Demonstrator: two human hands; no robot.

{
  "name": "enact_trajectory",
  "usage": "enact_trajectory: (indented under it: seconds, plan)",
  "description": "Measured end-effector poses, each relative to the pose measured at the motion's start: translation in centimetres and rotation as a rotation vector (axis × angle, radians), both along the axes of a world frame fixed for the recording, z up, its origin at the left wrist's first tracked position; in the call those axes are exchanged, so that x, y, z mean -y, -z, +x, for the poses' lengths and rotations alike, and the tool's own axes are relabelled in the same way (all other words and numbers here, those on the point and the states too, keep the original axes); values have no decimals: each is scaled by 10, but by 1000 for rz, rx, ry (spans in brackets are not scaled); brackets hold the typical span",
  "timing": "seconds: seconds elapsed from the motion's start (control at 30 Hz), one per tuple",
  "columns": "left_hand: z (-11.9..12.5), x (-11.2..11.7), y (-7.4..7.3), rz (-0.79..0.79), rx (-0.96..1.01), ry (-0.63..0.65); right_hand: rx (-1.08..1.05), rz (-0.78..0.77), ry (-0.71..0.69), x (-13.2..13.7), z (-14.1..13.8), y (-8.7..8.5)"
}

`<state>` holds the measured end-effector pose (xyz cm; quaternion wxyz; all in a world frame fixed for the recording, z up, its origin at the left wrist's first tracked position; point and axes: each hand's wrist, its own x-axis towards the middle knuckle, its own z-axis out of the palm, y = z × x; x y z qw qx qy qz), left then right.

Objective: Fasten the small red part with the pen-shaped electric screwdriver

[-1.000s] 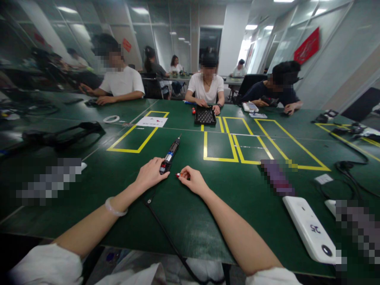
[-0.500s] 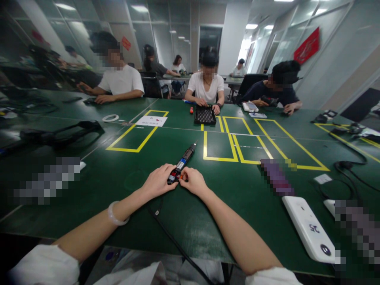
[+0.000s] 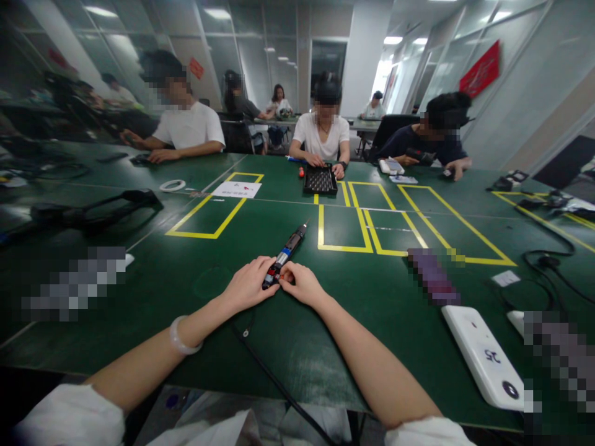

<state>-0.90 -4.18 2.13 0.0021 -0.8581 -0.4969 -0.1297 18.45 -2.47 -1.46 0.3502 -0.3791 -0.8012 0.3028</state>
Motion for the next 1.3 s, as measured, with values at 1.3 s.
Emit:
enact_trajectory:
  seconds: [1.3]
  plan:
    - [-181,-96,5,-77,-68,-676,13,-15,59,-2,7,-2]
